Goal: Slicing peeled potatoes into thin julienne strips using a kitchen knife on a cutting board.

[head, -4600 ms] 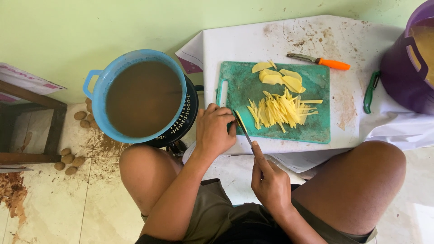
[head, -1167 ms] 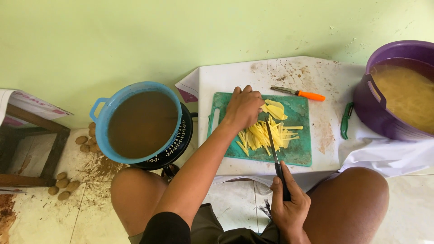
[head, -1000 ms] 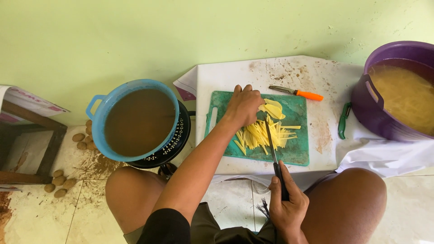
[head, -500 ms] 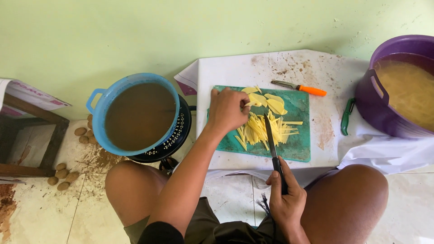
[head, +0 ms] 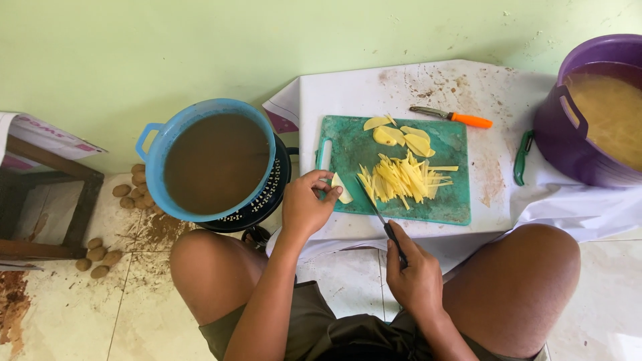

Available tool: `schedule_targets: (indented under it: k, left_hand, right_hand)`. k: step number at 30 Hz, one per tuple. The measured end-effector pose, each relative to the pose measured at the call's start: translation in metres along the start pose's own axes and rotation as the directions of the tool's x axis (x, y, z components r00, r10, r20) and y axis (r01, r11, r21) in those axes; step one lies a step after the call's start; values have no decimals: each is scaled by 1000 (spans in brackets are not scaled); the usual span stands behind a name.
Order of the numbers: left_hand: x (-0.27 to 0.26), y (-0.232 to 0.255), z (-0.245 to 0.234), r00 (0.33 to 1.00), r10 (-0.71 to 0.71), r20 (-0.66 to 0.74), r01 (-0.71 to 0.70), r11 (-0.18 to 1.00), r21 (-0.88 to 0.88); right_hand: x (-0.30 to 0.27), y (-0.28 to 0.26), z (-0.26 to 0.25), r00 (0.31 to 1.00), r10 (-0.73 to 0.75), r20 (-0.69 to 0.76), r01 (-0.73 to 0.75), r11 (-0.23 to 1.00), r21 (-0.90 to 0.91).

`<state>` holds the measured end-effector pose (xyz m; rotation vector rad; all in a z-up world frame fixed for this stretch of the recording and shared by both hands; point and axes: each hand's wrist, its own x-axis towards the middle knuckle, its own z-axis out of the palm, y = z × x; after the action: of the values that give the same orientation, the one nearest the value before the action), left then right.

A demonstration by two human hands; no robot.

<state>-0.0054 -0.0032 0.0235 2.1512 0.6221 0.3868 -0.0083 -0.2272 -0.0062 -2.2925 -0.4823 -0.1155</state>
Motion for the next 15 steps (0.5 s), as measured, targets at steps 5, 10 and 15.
schedule_targets:
  k: [5,10,15]
  left_hand:
    - [4,-2,14,995,101,-18,-98,987,124]
    - [5,-6,23,987,157,-22,-150,969,198]
    - [5,-4,25,989,150,5,-149,978,146]
  right_hand:
    - [5,-1,5,991,-92,-100,79,989,-127]
    - [11,9,6,981,-121,-154,80,964,-253]
    - [15,9,0,983,-22,-181,-15,980,-199]
